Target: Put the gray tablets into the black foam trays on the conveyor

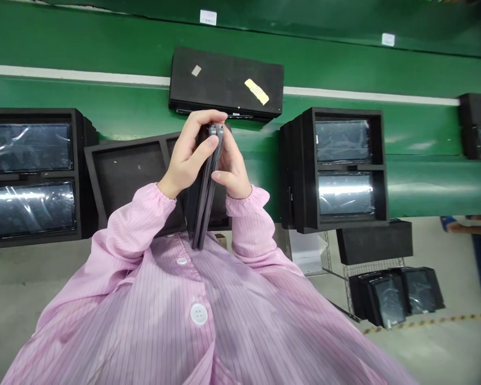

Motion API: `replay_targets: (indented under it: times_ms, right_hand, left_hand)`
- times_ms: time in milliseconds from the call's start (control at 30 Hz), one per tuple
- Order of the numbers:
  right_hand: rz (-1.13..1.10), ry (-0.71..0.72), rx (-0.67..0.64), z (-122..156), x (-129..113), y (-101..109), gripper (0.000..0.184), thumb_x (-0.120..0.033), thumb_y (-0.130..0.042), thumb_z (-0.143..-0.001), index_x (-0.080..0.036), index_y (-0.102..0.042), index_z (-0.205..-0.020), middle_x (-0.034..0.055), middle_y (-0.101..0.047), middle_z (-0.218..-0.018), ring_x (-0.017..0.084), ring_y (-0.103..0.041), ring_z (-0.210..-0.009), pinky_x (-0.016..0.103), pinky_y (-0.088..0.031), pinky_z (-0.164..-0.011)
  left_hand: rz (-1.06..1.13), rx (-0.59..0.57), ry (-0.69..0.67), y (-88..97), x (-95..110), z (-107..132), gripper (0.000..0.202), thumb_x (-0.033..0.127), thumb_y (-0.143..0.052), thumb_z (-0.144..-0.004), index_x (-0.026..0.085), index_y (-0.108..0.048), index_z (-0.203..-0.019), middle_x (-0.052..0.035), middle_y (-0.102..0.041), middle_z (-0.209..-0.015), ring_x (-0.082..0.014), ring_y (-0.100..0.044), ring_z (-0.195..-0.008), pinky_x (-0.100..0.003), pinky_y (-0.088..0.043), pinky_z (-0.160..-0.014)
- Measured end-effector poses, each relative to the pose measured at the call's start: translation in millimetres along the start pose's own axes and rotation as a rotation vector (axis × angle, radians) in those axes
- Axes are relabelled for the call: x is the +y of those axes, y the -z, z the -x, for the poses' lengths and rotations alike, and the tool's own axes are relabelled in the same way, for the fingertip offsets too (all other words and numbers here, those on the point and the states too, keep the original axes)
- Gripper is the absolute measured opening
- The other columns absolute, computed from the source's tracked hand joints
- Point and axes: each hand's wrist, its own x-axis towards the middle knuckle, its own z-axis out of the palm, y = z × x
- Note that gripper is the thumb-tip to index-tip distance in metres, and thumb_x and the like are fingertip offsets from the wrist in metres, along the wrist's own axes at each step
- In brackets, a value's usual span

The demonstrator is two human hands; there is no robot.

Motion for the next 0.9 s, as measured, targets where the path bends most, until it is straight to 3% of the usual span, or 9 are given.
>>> replay_targets:
  times_ms: [100, 167, 200, 267, 367, 433, 533, 667, 900]
  right_hand:
    - [-0.029, 0.087, 0.048, 0.4, 7.9, 3.3, 0.067, -0.055, -0.065, -0.084, -0.030, -0.048, -0.144, 0.0005, -0.050, -0.154, 0.028, -0.042, -0.145, 0.035, -0.053, -0.101]
    - [-0.034, 0.187, 0.064, 0.9, 15.4, 4.8, 0.043, -0.030, -0.038, -0.095, -0.022, -0.060, -0.131, -0.0064, -0.047, -0.155, 0.026, -0.033, -0.146, 0.022, -0.048, -0.094]
    - [-0.018, 0.228, 0.068, 1.4, 19.5, 5.4, 0.048, -0.019, -0.027, -0.092, -0.016, -0.063, -0.125, -0.0074, -0.043, -0.157, 0.028, -0.029, -0.146, 0.019, -0.046, -0.091]
    - [0.054, 0.282, 0.069, 3.2, 27.6, 7.1, 0.048, -0.007, -0.035, -0.084, -0.012, -0.064, -0.122, -0.0038, -0.034, -0.162, 0.034, -0.021, -0.147, 0.018, -0.049, -0.091]
    - [0.192, 0.297, -0.035, 6.7, 36.7, 9.9, 0.067, 0.000, -0.027, -0.076, -0.011, -0.055, -0.136, -0.0015, -0.006, -0.169, 0.039, -0.007, -0.146, 0.020, -0.048, -0.092]
    - [0.185, 0.236, -0.027, 8.8, 38.9, 10.8, 0.065, -0.006, -0.034, -0.079, -0.013, -0.050, -0.142, -0.0002, -0.003, -0.170, 0.040, 0.000, -0.147, 0.027, -0.048, -0.099]
    - [-0.022, 0.099, 0.136, 11.1, 36.4, 10.3, 0.082, -0.029, -0.077, -0.069, -0.025, -0.046, -0.145, 0.0060, -0.043, -0.158, 0.041, -0.022, -0.153, 0.058, -0.051, -0.109]
    - [-0.304, 0.067, 0.183, 12.3, 31.2, 8.0, 0.085, -0.073, -0.060, -0.070, -0.024, -0.051, -0.139, 0.0049, -0.059, -0.140, 0.036, -0.044, -0.144, 0.052, -0.041, -0.118]
    - [-0.293, 0.085, 0.152, 14.2, 20.9, 9.6, 0.091, -0.079, -0.059, -0.067, -0.024, -0.051, -0.138, 0.0061, -0.058, -0.141, 0.034, -0.046, -0.142, 0.046, -0.043, -0.114]
  left_hand:
    - [-0.034, -0.118, -0.006, -0.4, -0.8, -5.9, 0.021, 0.044, -0.074, -0.082, 0.027, -0.070, -0.094, -0.0029, -0.063, -0.105, -0.0320, -0.058, -0.124, -0.054, -0.042, -0.112]
    - [-0.046, -0.164, -0.016, -1.6, -2.3, -9.5, 0.022, 0.040, -0.078, -0.077, 0.027, -0.070, -0.092, -0.0034, -0.065, -0.104, -0.0331, -0.060, -0.120, -0.055, -0.042, -0.112]
    - [-0.041, -0.162, -0.009, -2.6, -2.8, -10.6, 0.021, 0.037, -0.080, -0.075, 0.026, -0.070, -0.091, -0.0036, -0.065, -0.103, -0.0334, -0.060, -0.118, -0.056, -0.042, -0.111]
    - [-0.001, -0.123, 0.038, -5.5, -3.0, -11.5, 0.017, 0.032, -0.078, -0.076, 0.026, -0.069, -0.088, -0.0041, -0.065, -0.098, -0.0333, -0.060, -0.116, -0.056, -0.043, -0.110]
    - [0.056, -0.141, 0.101, -10.3, -0.9, -11.6, 0.012, 0.027, -0.073, -0.079, 0.024, -0.068, -0.088, -0.0050, -0.063, -0.096, -0.0324, -0.059, -0.118, -0.055, -0.041, -0.112]
    - [0.034, -0.211, 0.076, -13.1, -0.3, -12.3, 0.016, 0.027, -0.075, -0.076, 0.023, -0.068, -0.090, -0.0055, -0.063, -0.099, -0.0324, -0.059, -0.119, -0.054, -0.040, -0.113]
    - [-0.066, -0.284, -0.039, -16.0, -3.1, -14.5, 0.028, 0.034, -0.079, -0.073, 0.024, -0.067, -0.095, -0.0048, -0.063, -0.103, -0.0322, -0.060, -0.118, -0.053, -0.043, -0.111]
    - [-0.214, -0.351, -0.204, -18.3, -6.2, -16.6, 0.041, 0.049, -0.078, -0.070, 0.026, -0.066, -0.102, -0.0046, -0.064, -0.110, -0.0319, -0.061, -0.116, -0.052, -0.047, -0.107]
    - [-0.148, -0.356, -0.184, -14.7, 0.3, -15.3, 0.048, 0.057, -0.080, -0.066, 0.025, -0.068, -0.098, -0.0056, -0.064, -0.107, -0.0329, -0.062, -0.113, -0.054, -0.046, -0.106]
